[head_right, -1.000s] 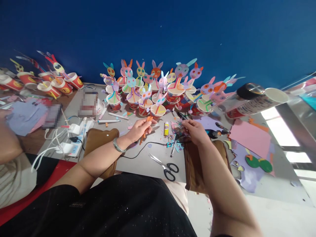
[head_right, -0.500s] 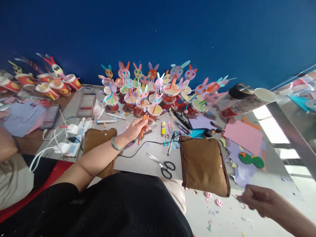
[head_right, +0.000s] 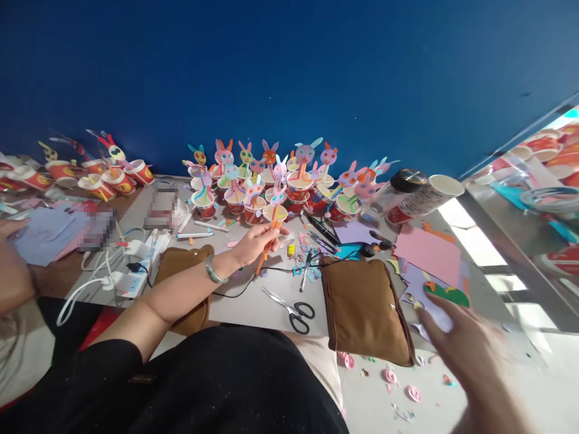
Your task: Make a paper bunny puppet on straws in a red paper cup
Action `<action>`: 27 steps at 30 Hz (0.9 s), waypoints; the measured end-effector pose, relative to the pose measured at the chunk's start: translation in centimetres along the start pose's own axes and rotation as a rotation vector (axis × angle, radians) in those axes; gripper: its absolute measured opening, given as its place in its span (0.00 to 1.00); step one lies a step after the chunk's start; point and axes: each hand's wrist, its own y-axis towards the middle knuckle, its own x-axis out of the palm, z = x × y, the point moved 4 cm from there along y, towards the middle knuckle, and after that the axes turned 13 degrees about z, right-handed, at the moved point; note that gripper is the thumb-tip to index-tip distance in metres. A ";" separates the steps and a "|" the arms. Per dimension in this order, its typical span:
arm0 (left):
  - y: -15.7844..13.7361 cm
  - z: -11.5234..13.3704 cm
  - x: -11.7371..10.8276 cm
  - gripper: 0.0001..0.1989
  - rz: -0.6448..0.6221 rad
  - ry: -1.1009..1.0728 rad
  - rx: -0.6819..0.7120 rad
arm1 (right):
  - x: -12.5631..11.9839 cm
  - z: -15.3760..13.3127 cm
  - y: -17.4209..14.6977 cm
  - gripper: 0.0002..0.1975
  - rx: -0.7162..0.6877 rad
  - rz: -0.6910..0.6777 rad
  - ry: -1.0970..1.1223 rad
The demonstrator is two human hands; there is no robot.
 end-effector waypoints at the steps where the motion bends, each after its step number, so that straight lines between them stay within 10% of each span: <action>1: -0.1 0.0 0.4 0.23 -0.013 -0.003 -0.001 | 0.4 -3.4 0.0 0.17 0.042 -0.039 0.105; 5: -0.8 -0.4 1.5 0.26 -0.058 0.005 -0.017 | 2.7 -16.4 0.2 0.19 -0.107 -0.099 0.489; 10: -1.0 -1.3 1.4 0.29 -0.129 -0.018 -0.044 | 7.2 -24.0 1.3 0.30 -0.203 -0.151 0.742; 27: -1.0 -1.9 0.5 0.28 -0.057 -0.157 -0.121 | 11.4 -26.9 1.6 0.15 0.027 -0.469 1.062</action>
